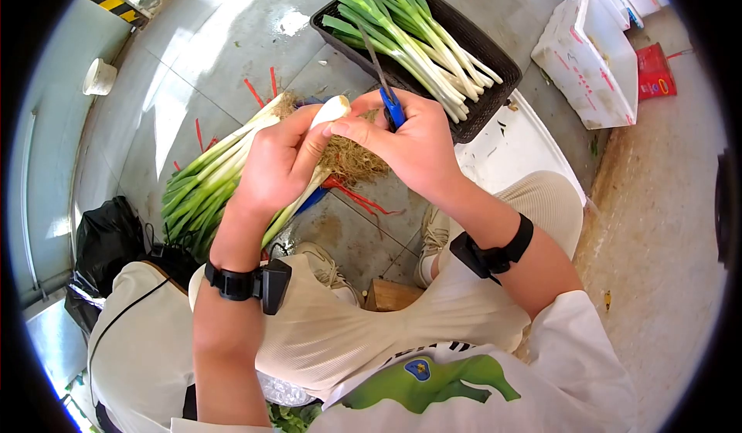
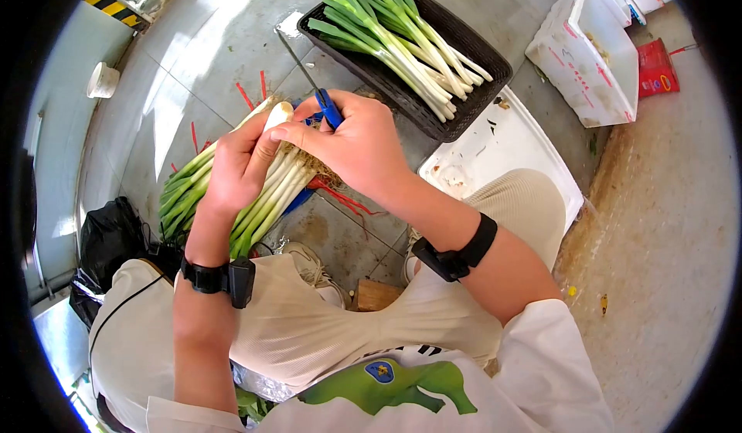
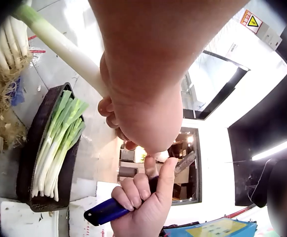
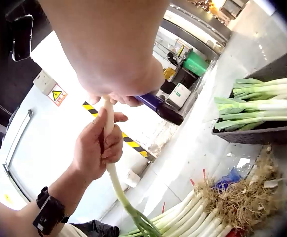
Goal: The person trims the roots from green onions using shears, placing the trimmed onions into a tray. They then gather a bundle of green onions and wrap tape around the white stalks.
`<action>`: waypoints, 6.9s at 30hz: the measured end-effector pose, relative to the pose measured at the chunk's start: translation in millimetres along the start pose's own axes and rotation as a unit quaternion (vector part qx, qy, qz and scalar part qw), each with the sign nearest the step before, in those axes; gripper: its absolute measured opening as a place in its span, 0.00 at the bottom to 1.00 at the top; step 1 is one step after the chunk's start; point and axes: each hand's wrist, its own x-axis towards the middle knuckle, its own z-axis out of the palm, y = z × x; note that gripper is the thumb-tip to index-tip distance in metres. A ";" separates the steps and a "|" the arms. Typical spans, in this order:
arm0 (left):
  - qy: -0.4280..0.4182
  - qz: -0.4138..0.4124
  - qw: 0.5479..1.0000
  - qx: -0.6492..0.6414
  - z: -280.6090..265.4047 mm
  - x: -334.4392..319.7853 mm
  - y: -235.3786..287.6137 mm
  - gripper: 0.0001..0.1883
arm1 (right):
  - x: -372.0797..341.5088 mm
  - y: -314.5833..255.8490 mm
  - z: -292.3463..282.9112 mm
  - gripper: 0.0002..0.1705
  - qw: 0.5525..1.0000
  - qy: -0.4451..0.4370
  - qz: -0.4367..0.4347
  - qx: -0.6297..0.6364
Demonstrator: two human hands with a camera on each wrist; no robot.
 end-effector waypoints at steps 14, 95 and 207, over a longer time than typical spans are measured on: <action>-0.038 -0.012 0.997 0.062 3.1 4.4 -5.9 0.15 | 6.6 5.1 -21.3 0.11 0.948 -0.012 -0.143 -0.284; -0.034 -0.269 0.872 0.407 -66.4 -10.5 -260.5 0.17 | 14.2 10.5 -44.4 0.12 0.993 0.018 0.117 0.024; 0.060 -0.024 0.974 0.215 -48.7 57.3 -62.5 0.20 | 16.5 9.7 -33.0 0.15 0.999 -0.017 0.017 -0.033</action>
